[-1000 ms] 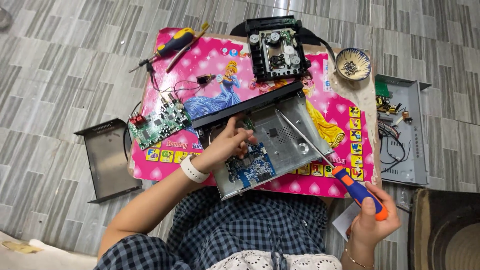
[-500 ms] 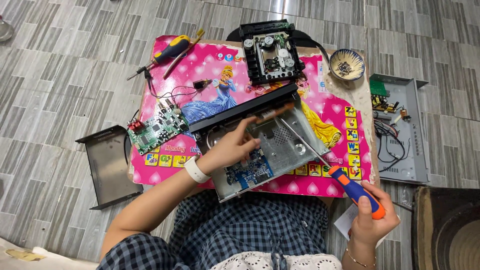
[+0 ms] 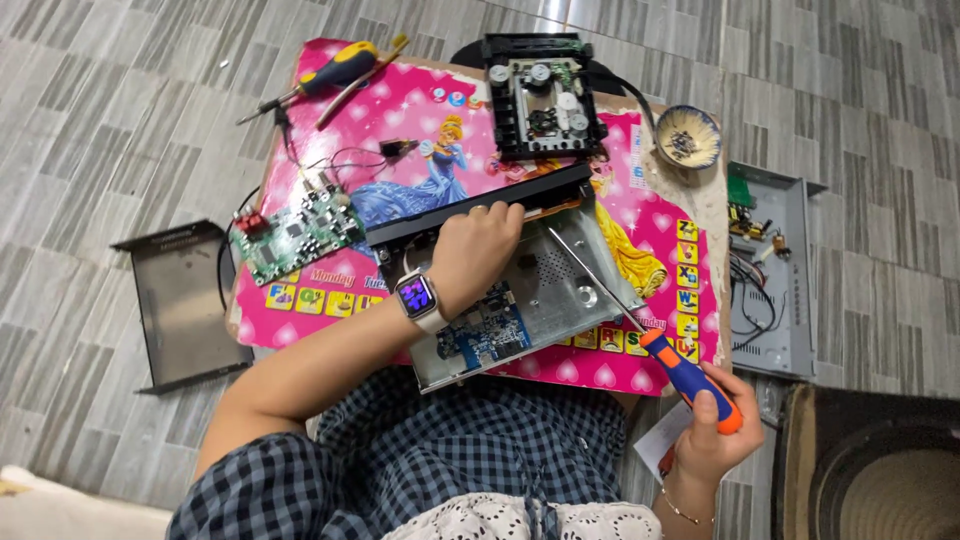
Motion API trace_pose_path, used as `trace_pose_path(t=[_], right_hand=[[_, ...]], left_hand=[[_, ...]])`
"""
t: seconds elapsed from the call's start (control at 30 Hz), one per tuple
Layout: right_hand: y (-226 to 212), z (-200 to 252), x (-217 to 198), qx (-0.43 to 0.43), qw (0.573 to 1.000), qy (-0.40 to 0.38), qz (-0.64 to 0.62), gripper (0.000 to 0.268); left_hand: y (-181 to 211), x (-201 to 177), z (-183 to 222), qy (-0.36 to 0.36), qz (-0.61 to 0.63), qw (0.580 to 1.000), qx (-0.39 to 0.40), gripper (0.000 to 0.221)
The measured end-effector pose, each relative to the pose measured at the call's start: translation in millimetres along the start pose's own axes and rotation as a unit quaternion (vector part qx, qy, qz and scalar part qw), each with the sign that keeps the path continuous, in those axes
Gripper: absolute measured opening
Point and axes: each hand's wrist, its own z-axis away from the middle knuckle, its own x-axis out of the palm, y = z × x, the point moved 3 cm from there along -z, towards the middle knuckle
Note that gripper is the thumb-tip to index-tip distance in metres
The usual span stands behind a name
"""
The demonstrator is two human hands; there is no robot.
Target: Disassembling an electronic device by removing screws and circuit boards using a screwdriver.
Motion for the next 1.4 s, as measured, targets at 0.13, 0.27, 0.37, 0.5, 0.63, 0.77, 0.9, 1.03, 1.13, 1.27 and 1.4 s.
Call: trace_pose_path(t=[0.13,0.27,0.37,0.5,0.63,0.77,0.9,1.03,1.13,1.27,1.4], right_hand=[[8.6,-0.8,-0.5,0.001,1.0,-0.008,-0.003,0.041],[18.2,-1.0,-0.8,0.023,0.999,0.0,-0.027,0.04],[25.8,-1.8,5.3,0.049,0.996,0.006,-0.074,0.036],[35.7,-2.9,9.6,0.085,0.989,0.027,-0.115,0.033],[40.1,-3.2,11.6,0.06,0.989,0.017,-0.13,0.031],[42.1,-5.4,13.6,0.09,0.989,0.008,-0.113,0.033],[74.5,-6.4,5.9,0.059,0.994,0.026,-0.088,0.035],[73.8,-4.7,14.5,0.039,0.998,0.018,-0.052,0.045],[72.5,-3.2,19.8,0.034,0.999,0.032,-0.018,0.053],[65.2,0.2,22.5,-0.002,0.997,0.079,-0.008,0.052],[64.3,-3.4,22.6,-0.003,0.997,0.078,-0.021,0.04]], left_hand=[[-6.9,-19.6,2.8,0.038,0.018,0.999,0.001,0.009],[-24.6,-58.7,6.8,0.04,0.095,0.995,-0.006,0.011],[-56.9,-83.0,7.1,0.018,0.23,0.971,-0.063,0.012],[-121.4,-89.1,28.2,0.002,0.492,0.846,-0.203,0.008],[-160.5,-92.0,95.2,0.09,0.603,0.7,-0.372,0.006],[-171.2,-83.4,158.3,0.261,0.649,0.547,-0.459,0.007],[-175.3,-74.5,198.3,0.356,0.64,0.498,-0.465,0.011],[-177.8,-95.6,199.3,0.401,0.625,0.485,-0.462,0.017],[-178.9,-116.8,192.2,0.472,0.643,0.464,-0.385,0.016],[-174.5,-136.1,185.0,0.492,0.631,0.446,-0.402,0.019],[-164.8,-147.2,184.6,0.49,0.685,0.384,-0.377,0.027]])
